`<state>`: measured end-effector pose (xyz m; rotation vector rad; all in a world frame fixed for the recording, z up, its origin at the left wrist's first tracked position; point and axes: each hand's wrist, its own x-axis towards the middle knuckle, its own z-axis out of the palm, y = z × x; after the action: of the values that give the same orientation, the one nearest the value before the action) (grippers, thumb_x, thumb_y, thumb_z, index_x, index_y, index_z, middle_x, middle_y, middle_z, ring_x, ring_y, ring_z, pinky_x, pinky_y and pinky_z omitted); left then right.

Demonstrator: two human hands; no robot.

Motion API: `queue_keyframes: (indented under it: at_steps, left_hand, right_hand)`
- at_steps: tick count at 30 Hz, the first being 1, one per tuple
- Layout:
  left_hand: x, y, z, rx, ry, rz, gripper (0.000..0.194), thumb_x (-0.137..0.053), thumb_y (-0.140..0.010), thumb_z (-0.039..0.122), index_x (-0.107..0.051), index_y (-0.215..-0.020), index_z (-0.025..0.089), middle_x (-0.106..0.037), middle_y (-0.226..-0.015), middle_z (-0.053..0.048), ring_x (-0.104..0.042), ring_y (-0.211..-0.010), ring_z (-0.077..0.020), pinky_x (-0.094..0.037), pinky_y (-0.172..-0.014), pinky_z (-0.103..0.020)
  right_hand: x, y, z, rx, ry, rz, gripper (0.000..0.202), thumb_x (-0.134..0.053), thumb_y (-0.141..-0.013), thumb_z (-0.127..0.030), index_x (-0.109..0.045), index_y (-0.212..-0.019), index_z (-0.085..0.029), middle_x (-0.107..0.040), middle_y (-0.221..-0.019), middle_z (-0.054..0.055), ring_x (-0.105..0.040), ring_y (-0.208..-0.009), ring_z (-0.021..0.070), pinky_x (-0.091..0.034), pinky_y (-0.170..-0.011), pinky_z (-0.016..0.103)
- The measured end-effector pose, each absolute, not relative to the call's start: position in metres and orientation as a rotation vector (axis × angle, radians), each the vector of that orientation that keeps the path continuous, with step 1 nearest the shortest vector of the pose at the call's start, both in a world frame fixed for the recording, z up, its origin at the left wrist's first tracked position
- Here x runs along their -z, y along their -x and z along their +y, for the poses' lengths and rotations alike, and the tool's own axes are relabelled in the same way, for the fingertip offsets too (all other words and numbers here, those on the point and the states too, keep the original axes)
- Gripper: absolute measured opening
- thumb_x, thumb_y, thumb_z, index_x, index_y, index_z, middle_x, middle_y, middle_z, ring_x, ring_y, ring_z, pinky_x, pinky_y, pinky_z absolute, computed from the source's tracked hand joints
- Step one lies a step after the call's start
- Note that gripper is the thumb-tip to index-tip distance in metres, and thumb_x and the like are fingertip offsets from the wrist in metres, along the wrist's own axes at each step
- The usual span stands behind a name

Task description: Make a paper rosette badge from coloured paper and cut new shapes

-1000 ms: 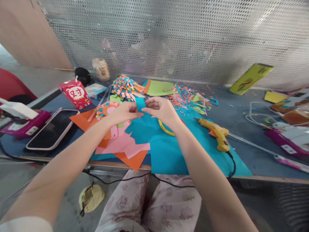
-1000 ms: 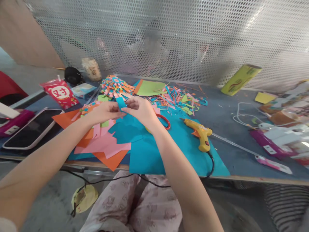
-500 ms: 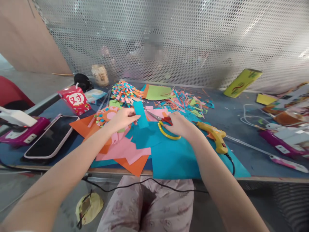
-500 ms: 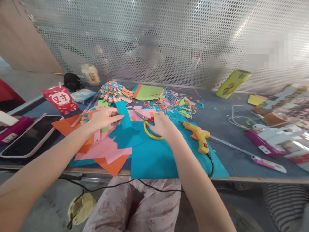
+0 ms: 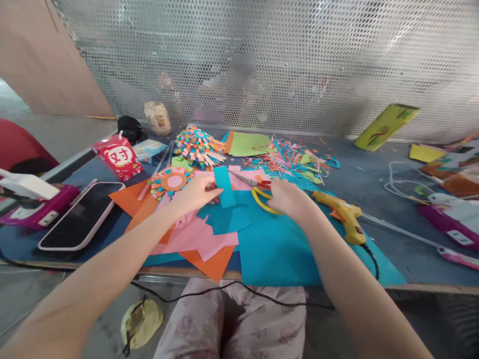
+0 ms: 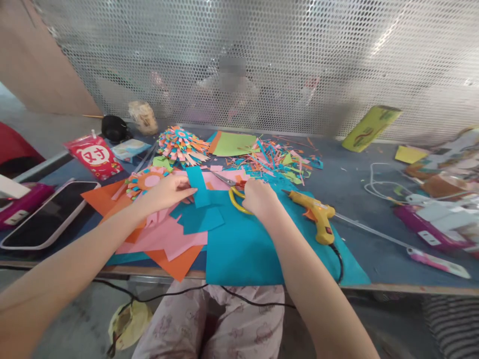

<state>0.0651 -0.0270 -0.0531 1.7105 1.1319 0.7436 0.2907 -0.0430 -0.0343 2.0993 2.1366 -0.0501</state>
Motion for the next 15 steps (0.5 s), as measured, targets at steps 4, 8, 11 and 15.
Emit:
queue_keyframes:
  at_steps: [4,8,11,15]
  left_hand:
    - [0.048,-0.067,-0.032,-0.984,-1.665,1.134,0.019,-0.062,-0.074,0.028,-0.051,-0.065,0.016,-0.062,-0.063,0.000,-0.065,-0.058,-0.0138,-0.054,-0.053,-0.024]
    - [0.040,-0.066,-0.035,-1.192,-1.562,1.100,0.027,-0.068,-0.070,0.037,-0.052,-0.066,0.016,-0.063,-0.063,-0.001,-0.065,-0.058,-0.0141,-0.054,-0.054,-0.024]
    - [0.035,-0.063,-0.036,-1.311,-1.493,1.089,0.031,-0.074,-0.064,0.036,-0.051,-0.066,0.016,-0.062,-0.063,0.000,-0.064,-0.055,-0.0138,-0.053,-0.051,-0.023]
    - [0.031,-0.062,-0.036,-1.510,-1.367,1.045,0.028,-0.071,-0.068,0.034,-0.048,-0.063,0.017,-0.058,-0.061,0.003,-0.062,-0.053,-0.0115,-0.054,-0.050,-0.023]
  right_hand:
    - [0.040,-0.300,-0.041,-0.037,-2.320,2.261,0.033,-0.055,-0.070,-0.010,-0.053,-0.103,-0.005,-0.060,-0.105,0.024,-0.061,-0.094,0.0320,-0.046,-0.073,0.035]
    - [0.036,-0.305,-0.039,0.121,-2.674,2.680,0.036,-0.063,-0.071,-0.032,-0.047,-0.098,-0.015,-0.060,-0.102,0.017,-0.060,-0.088,0.0270,-0.046,-0.072,0.036]
    - [0.030,-0.304,-0.046,0.497,-2.623,2.982,0.041,-0.064,-0.069,-0.051,-0.042,-0.088,-0.022,-0.057,-0.082,0.006,-0.053,-0.067,0.0179,-0.044,-0.060,0.031]
    - [0.023,-0.295,-0.064,0.989,-2.278,2.980,0.042,-0.058,-0.070,-0.060,-0.043,-0.077,-0.021,-0.046,-0.068,-0.001,-0.043,-0.060,0.0127,-0.036,-0.054,0.026]
